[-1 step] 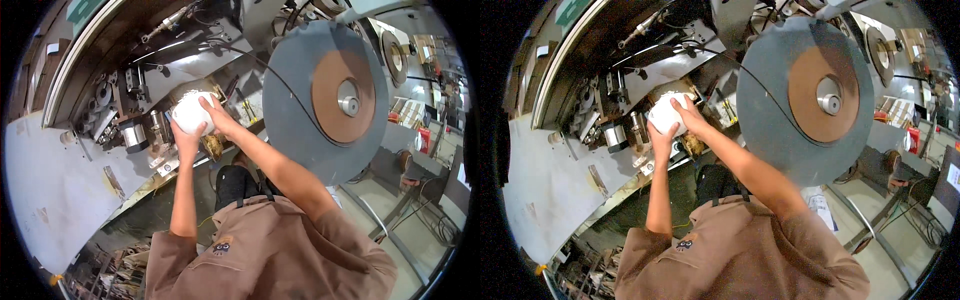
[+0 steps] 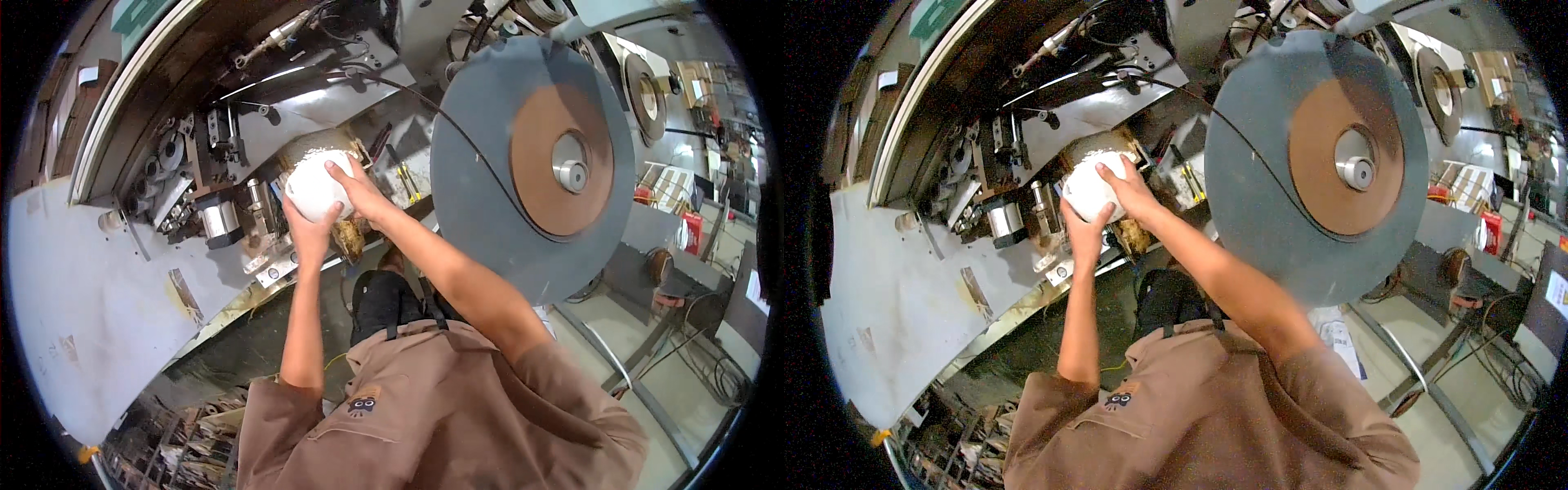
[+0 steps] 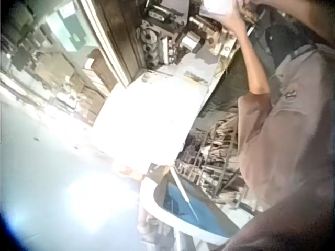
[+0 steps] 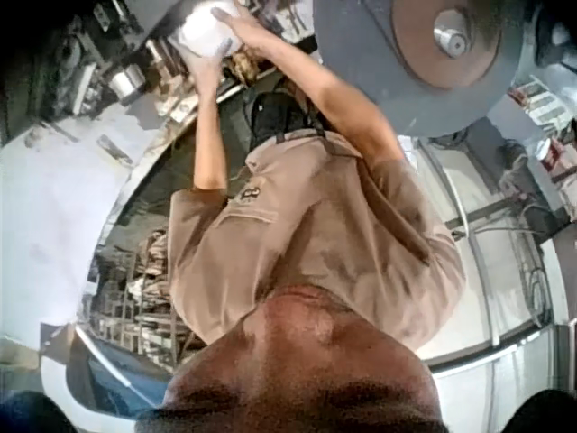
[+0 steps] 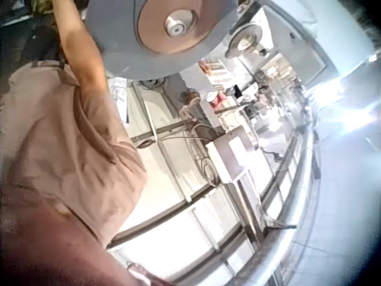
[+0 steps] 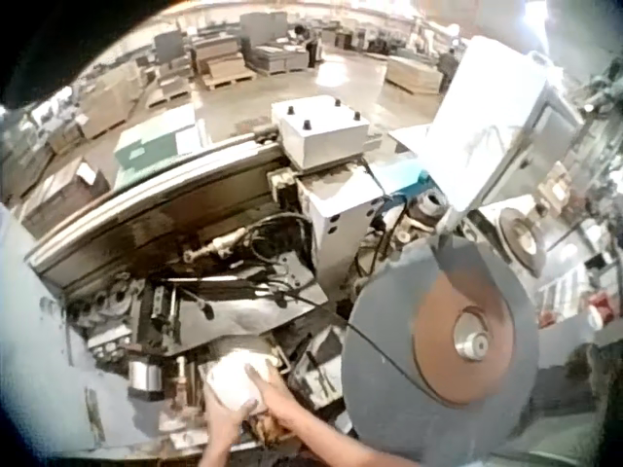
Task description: The person operates a woodworking machine, feeding rectangular wooden blocks through a blue conveyor belt. They periodically pause to refill a hopper with a white granular substance from a bag and adjust the machine's controls.
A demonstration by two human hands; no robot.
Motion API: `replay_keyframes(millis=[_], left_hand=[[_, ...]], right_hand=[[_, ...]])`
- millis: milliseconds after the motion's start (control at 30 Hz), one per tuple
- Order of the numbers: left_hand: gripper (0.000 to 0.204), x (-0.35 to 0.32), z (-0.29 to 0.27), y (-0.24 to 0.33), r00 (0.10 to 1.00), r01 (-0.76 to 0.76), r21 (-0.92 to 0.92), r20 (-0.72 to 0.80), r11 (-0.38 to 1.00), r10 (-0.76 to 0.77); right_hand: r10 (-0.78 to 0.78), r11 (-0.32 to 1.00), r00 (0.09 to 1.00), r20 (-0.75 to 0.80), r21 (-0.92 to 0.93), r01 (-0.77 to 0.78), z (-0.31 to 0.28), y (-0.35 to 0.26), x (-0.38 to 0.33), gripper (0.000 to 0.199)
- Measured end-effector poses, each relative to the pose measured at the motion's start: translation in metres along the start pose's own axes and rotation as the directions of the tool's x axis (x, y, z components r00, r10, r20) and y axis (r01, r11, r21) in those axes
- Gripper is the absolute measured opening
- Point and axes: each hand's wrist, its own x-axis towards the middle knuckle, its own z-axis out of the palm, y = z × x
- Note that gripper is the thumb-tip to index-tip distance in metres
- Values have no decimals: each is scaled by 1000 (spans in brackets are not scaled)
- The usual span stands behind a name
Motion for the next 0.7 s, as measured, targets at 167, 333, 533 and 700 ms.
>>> replay_keyframes(millis=[167, 333, 533, 700], left_hand=[[83, -28, 8, -22, 989, -146, -245, -40, 958, 141], [36, 1, -14, -38, 879, -449, 293, -25, 844, 476], [38, 64, 19, -24, 809, -579, 535, 279, 615, 517], [42, 99, 49, -31, 851, -523, 668, 367, 529, 376]], right_hand=[[-244, 967, 964, -104, -105, 233, -24, 17, 2, 78], [-232, 949, 970, -70, -236, 210, -55, -3, -53, 70], [-264, 905, 964, -32, -354, 236, -75, 7, -108, 75], [-233, 953, 972, 16, -197, 231, -75, 17, -142, 74]])
